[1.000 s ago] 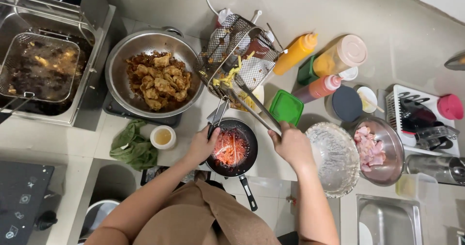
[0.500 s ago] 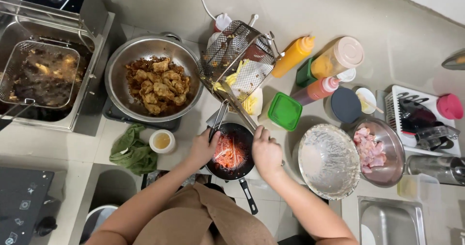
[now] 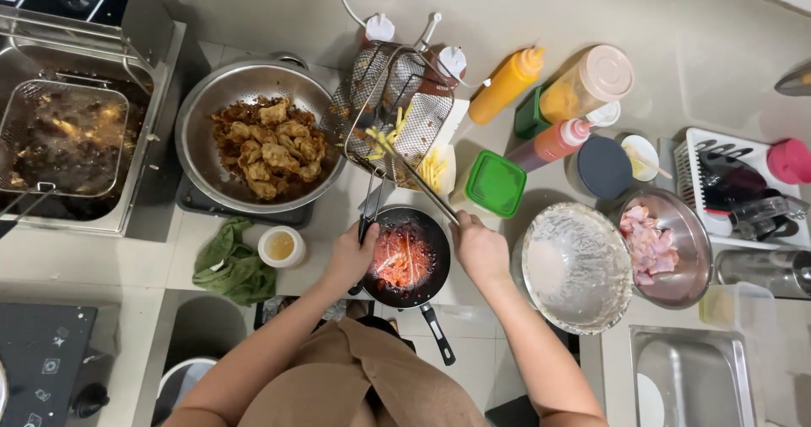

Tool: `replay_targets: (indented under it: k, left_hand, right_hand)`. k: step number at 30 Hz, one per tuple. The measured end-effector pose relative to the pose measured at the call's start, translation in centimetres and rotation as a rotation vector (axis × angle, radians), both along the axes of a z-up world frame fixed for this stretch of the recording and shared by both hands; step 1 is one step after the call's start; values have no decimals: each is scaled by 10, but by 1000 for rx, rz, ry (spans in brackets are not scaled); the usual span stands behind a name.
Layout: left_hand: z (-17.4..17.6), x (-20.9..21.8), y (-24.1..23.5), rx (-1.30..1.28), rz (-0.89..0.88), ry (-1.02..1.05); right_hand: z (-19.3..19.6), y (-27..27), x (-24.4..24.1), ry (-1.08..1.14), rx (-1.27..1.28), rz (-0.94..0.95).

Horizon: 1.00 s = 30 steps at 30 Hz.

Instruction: The person uses tongs to remove fried chicken from a deep fryer and places it into a metal strainer. They then wash the tongs in the sink. Afterward, they retrieve french fries from the fryer and pack them into a white paper food container alongside the fried chicken.

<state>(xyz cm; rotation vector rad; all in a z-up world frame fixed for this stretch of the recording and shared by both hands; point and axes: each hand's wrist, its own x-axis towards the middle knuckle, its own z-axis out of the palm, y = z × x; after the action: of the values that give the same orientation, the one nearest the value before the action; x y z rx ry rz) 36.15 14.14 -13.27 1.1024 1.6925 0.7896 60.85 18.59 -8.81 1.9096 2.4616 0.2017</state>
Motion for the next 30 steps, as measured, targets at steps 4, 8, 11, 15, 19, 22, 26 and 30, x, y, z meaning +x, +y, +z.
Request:
replay_targets:
  k: [4,8,11,15,19,22,26,30]
  left_hand:
    - [-9,-8,5,9,15,-13]
    - [-23,-14,9,8,11,-5]
    - [-19,-10,8,-21,-2,60]
    - [-32,-7,13,27,4,84]
    - [-26,-8,11,56,23,67]
    - [-23,-10,9,84,35,72]
    - [-14,-13,8,88,25,52]
    - [-36,-20,15,78,29,-60]
  right_hand:
    - [2,1,26,175,-209,-198]
    - [-2,-2,47,393,-331,-386]
    - [10,-7,44,532,-368,-429]
    - [32,-14,45,724,-381,-577]
    - [22,-15,60,720,-363,-615]
    - [-15,1,57,377,-433,-542]
    - [-49,24,38,153,-462,-534]
    - [3,11,27,175,-367,-511]
